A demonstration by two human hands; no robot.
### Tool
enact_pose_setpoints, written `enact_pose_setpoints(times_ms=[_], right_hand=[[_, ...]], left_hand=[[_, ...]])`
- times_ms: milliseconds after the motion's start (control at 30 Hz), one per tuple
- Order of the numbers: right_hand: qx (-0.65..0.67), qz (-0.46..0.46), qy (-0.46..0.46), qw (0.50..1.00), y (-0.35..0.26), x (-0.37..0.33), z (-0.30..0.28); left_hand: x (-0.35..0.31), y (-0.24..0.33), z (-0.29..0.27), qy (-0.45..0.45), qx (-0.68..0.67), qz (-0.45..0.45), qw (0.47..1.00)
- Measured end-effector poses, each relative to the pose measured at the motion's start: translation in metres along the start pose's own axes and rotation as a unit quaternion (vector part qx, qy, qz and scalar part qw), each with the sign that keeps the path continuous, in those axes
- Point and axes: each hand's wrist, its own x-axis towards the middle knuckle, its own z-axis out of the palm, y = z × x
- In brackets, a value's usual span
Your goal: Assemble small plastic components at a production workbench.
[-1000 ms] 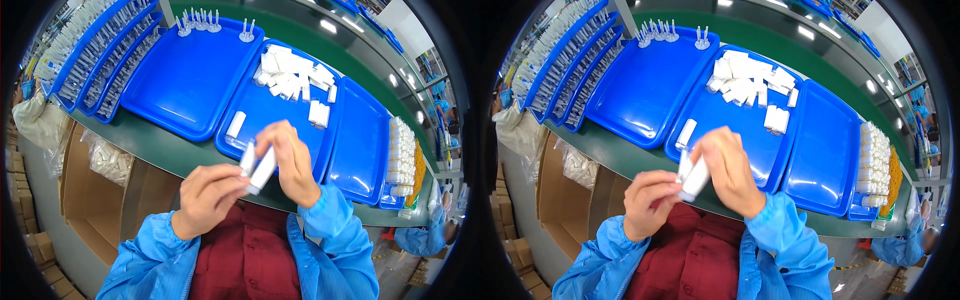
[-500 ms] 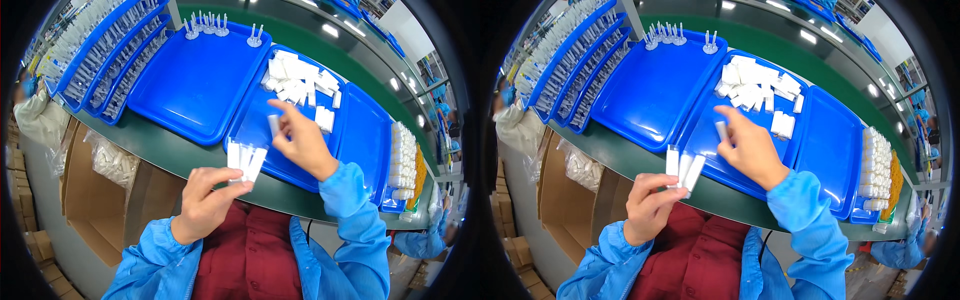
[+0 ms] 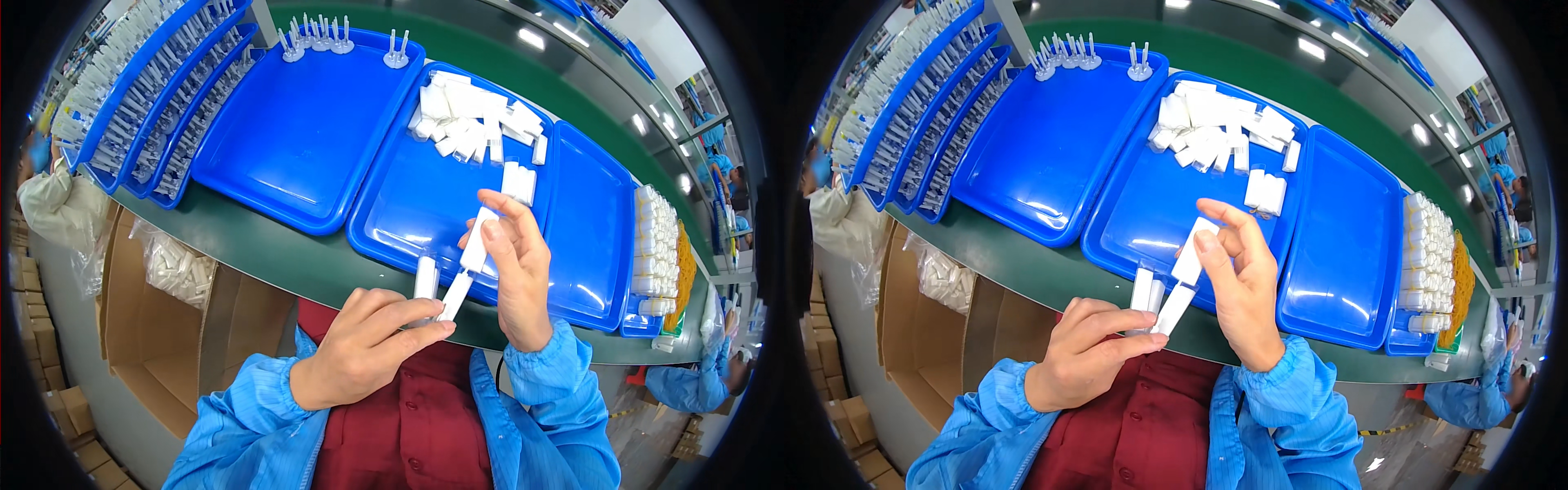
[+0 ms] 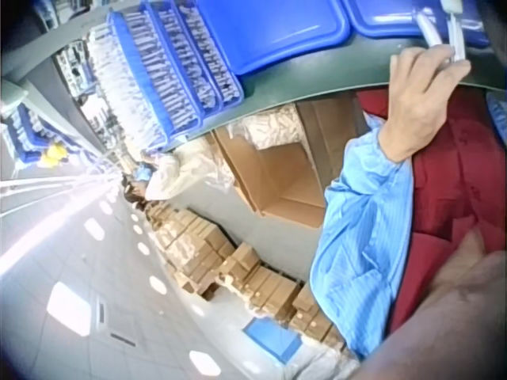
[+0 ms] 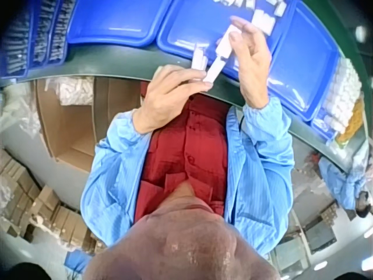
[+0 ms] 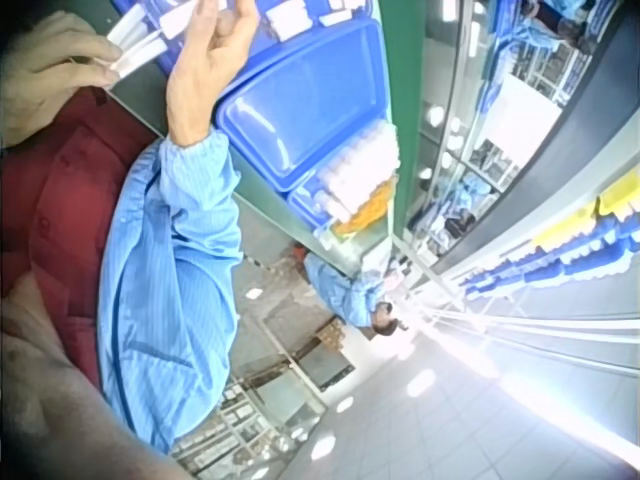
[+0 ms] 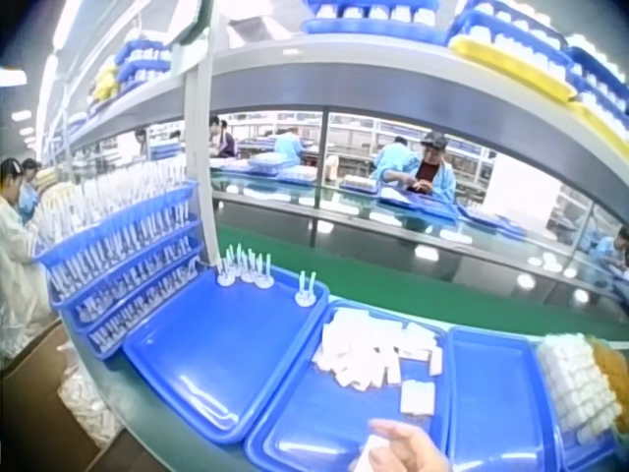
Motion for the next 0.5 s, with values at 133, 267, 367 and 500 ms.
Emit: enact_pose_setpoints(times_ms=[133,267,367,500], right_hand=[[-0.046,-0.038,-0.001,0.998,0.003,-0.006,-0.001],[-0.165,-0.131,0.026,0.977,0.006,-0.021,0.001],[-0.223,-0.231,-0.017,0.947,0.010,-0.037,0.004],[-0.233,-0.270,-0.047,0.933,0.002,-0.032,0.003]], left_hand=[[-0.002,0.002,-0.001,-0.007,0.012,-0.004,1.000],[-0.001,0.006,0.001,0.005,0.023,0.006,1.000],[-0.004,0.006,0.012,0.050,-0.029,-0.035,0.998],[-0.020,-0.007,0.019,0.111,0.059,-0.015,0.992]])
